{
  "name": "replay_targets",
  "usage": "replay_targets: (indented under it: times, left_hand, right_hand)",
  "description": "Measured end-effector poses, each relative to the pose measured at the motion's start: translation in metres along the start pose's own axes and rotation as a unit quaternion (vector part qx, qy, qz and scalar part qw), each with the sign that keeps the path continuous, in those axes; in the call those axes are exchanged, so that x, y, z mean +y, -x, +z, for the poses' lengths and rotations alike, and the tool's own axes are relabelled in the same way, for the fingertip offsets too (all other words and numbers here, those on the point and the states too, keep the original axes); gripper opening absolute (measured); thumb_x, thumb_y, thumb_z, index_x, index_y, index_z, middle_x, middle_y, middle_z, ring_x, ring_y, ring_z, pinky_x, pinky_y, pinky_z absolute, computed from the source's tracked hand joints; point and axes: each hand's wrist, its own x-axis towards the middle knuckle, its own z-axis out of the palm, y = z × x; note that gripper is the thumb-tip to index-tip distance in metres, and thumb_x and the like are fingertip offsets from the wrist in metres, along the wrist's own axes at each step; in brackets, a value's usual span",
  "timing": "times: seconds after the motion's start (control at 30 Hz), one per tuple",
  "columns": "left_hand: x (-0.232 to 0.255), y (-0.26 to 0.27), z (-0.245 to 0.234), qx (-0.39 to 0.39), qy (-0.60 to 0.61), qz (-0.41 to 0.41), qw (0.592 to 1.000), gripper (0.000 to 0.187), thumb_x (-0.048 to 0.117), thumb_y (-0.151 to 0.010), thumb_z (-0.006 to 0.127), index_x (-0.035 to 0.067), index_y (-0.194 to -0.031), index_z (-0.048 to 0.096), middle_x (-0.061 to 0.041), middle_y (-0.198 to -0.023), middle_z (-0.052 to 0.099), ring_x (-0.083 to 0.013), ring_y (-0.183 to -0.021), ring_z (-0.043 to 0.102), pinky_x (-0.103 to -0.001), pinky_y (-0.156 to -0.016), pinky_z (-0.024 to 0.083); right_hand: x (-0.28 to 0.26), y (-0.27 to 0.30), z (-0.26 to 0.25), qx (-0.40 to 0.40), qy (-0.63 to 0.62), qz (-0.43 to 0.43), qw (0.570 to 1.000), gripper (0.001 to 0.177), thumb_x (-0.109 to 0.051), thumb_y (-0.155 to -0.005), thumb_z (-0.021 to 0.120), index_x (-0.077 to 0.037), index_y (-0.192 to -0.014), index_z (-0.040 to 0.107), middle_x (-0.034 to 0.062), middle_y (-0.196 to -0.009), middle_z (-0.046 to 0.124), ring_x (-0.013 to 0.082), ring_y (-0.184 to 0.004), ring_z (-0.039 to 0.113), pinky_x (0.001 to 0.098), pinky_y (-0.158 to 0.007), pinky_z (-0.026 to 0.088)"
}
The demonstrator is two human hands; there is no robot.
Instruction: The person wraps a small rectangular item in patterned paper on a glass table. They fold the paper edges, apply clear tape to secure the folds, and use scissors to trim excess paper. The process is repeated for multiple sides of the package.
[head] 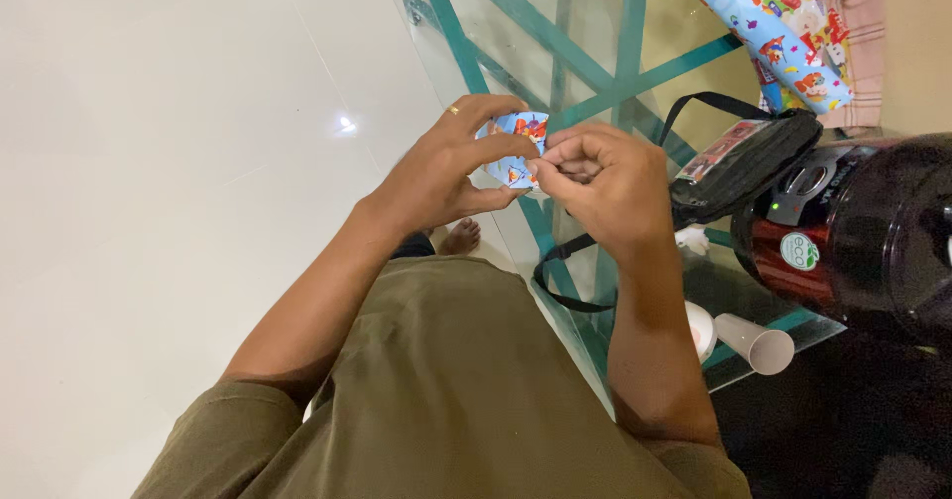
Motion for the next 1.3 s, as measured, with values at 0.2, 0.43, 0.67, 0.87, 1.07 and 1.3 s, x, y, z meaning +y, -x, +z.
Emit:
replay_targets:
  times: [0.2,0.43,0.67,0.87,1.07,1.3]
  left_hand:
    - [0.004,-0.001,0.0,0.006,0.007,-0.011,1.0,0.037,0.016,-0.084,0.087,0.016,-0.117,0.071,-0.012,-0.141,0.057,-0.0342,-0.132,0.055,-0.045,-0.105,0.053]
    - [0.01,-0.002,0.001,0.039,0.001,0.0,0.999,0.042,0.016,-0.083,0.088,0.015,-0.12,0.069,-0.013,-0.14,0.056,-0.0342,-0.129,0.056,-0.045,-0.107,0.051]
    - [0.01,-0.002,0.005,0.049,-0.012,0.006,0.999,0.048,0.013,-0.081,0.088,0.016,-0.124,0.068,-0.012,-0.143,0.054,-0.0355,-0.132,0.054,-0.045,-0.11,0.051]
    - [0.015,-0.003,0.001,0.055,0.015,-0.006,0.998,0.049,0.012,-0.08,0.089,0.015,-0.125,0.068,-0.012,-0.145,0.054,-0.0347,-0.134,0.053,-0.044,-0.114,0.05]
    - [0.021,-0.002,-0.001,0.056,0.017,-0.002,0.998,0.05,0.013,-0.081,0.089,0.016,-0.126,0.068,-0.012,-0.144,0.053,-0.0337,-0.136,0.052,-0.044,-0.115,0.051]
    - [0.027,0.002,-0.001,0.064,0.011,-0.006,0.998,0.051,0.013,-0.08,0.089,0.017,-0.126,0.068,-0.012,-0.143,0.055,-0.0333,-0.133,0.054,-0.043,-0.113,0.051]
  right_hand:
    - [0.015,-0.001,-0.001,0.038,-0.042,0.095,0.994,0.033,-0.008,-0.079,0.086,0.002,-0.1,0.063,0.007,-0.096,0.073,0.009,-0.081,0.076,0.0241,-0.052,0.054]
    - [0.04,-0.001,0.011,-0.01,-0.3,0.071,0.951,0.038,0.0,-0.09,0.079,0.0,-0.12,0.055,0.0108,-0.11,0.07,0.0148,-0.096,0.067,0.0249,-0.065,0.049]
    - [0.039,0.009,0.024,0.0,-0.311,-0.016,0.95,0.044,0.006,-0.089,0.078,0.001,-0.126,0.054,0.0134,-0.122,0.065,0.0192,-0.115,0.067,0.0325,-0.097,0.059]
    - [0.039,0.01,0.015,0.008,-0.358,-0.012,0.934,0.039,0.0,-0.094,0.074,0.003,-0.129,0.057,0.0124,-0.126,0.065,0.0165,-0.114,0.065,0.0301,-0.098,0.057]
    - [0.045,0.004,0.015,0.03,-0.368,0.003,0.929,0.021,-0.008,-0.102,0.069,0.005,-0.118,0.066,0.0127,-0.113,0.069,0.0158,-0.099,0.069,0.0307,-0.089,0.06]
    - [0.034,0.01,0.018,0.104,-0.267,0.035,0.957,0.017,-0.008,-0.1,0.066,0.006,-0.111,0.065,0.0106,-0.109,0.07,0.0188,-0.096,0.073,0.0301,-0.058,0.043]
